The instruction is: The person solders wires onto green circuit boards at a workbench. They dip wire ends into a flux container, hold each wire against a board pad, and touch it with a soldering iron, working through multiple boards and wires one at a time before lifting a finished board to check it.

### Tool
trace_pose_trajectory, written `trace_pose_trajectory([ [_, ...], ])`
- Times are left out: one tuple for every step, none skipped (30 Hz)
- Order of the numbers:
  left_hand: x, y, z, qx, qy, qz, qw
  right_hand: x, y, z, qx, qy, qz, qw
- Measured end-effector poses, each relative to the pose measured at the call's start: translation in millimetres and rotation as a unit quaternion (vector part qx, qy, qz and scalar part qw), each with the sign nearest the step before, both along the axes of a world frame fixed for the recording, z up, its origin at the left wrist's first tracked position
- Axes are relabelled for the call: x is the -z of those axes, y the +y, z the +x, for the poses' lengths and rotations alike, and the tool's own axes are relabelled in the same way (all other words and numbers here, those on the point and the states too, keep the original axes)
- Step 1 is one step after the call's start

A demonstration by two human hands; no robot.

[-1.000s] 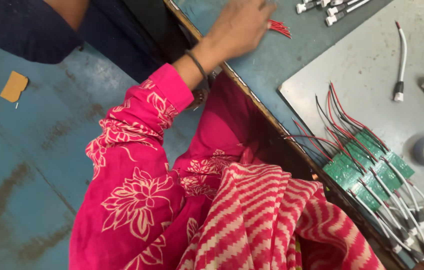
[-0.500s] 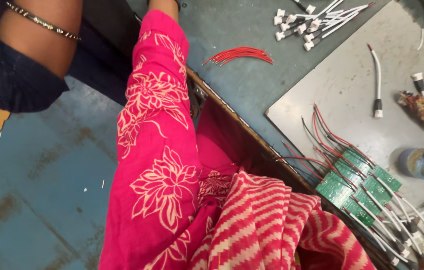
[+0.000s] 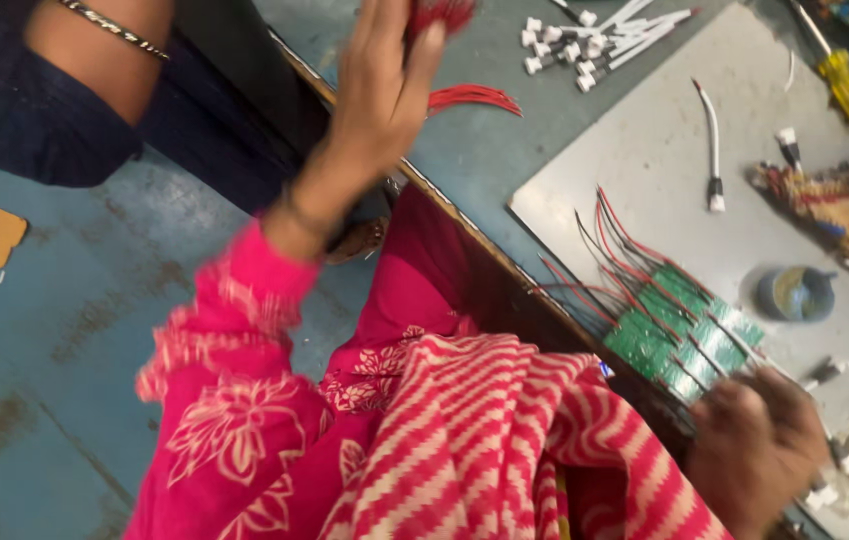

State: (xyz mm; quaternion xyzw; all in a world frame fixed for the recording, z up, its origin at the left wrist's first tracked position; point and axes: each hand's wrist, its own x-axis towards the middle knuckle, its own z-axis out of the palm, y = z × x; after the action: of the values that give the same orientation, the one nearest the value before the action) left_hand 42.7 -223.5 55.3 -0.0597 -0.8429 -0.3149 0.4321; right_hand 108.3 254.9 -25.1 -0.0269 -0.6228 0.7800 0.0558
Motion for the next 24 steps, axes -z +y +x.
trace_pose_trajectory([
  [6,21,21,0.093,-0.061,0.184,0.977,-9,-23,2,-0.013,-0.025,0.036,0.999],
  [14,45,35,0.192,-0.084,0.344,0.915,-19,-43,4,-0.024,-0.051,0.070,0.996],
  [22,67,46,0.286,-0.109,0.492,0.815,-31,-60,2,-0.076,-0.038,0.124,0.989],
  [28,85,55,0.324,-0.151,0.569,0.740,-41,-76,-1,-0.123,-0.025,0.178,0.976],
  [33,101,61,0.357,-0.194,0.639,0.653,-48,-94,-6,-0.159,0.000,0.155,0.975],
  [37,116,68,0.373,-0.216,0.646,0.630,-53,-110,-12,-0.194,0.026,0.132,0.972],
  [40,128,72,0.389,-0.239,0.651,0.606,-57,-123,-18,-0.200,0.039,0.164,0.965],
  [42,137,77,0.404,-0.261,0.657,0.581,-62,-131,-20,-0.207,0.050,0.197,0.957],
  [44,144,83,0.412,-0.275,0.628,0.600,-64,-135,-18,-0.214,0.081,0.179,0.957],
  [46,148,87,0.420,-0.287,0.599,0.619,-66,-139,-16,-0.222,0.113,0.162,0.955],
  [48,151,92,0.426,-0.297,0.569,0.637,-66,-141,-13,-0.232,0.146,0.145,0.951],
  [51,153,94,0.436,-0.307,0.575,0.621,-66,-141,-10,-0.227,0.119,0.140,0.956],
  [54,153,96,0.443,-0.316,0.579,0.607,-65,-142,-8,-0.223,0.093,0.133,0.961],
  [57,154,98,0.449,-0.324,0.584,0.593,-64,-142,-5,-0.221,0.068,0.125,0.965],
  [59,154,98,0.447,-0.330,0.581,0.594,-63,-142,-3,-0.218,0.068,0.121,0.966],
  [62,154,97,0.445,-0.336,0.579,0.595,-61,-143,-3,-0.216,0.069,0.118,0.967],
  [63,155,97,0.443,-0.340,0.577,0.596,-61,-143,-2,-0.215,0.070,0.116,0.967],
  [64,156,97,0.441,-0.342,0.571,0.603,-60,-143,-1,-0.213,0.086,0.114,0.967],
  [64,157,97,0.438,-0.343,0.565,0.609,-60,-143,-1,-0.212,0.103,0.113,0.965],
  [65,158,96,0.434,-0.343,0.560,0.617,-60,-144,-1,-0.213,0.120,0.113,0.963],
  [64,159,97,0.436,-0.338,0.560,0.618,-61,-144,0,-0.200,0.118,0.118,0.965],
  [64,160,97,0.437,-0.332,0.561,0.620,-62,-144,2,-0.189,0.115,0.124,0.967],
  [64,162,97,0.437,-0.326,0.561,0.623,-63,-143,3,-0.178,0.114,0.129,0.969],
  [64,162,97,0.438,-0.322,0.558,0.627,-64,-143,5,-0.167,0.116,0.131,0.970],
])
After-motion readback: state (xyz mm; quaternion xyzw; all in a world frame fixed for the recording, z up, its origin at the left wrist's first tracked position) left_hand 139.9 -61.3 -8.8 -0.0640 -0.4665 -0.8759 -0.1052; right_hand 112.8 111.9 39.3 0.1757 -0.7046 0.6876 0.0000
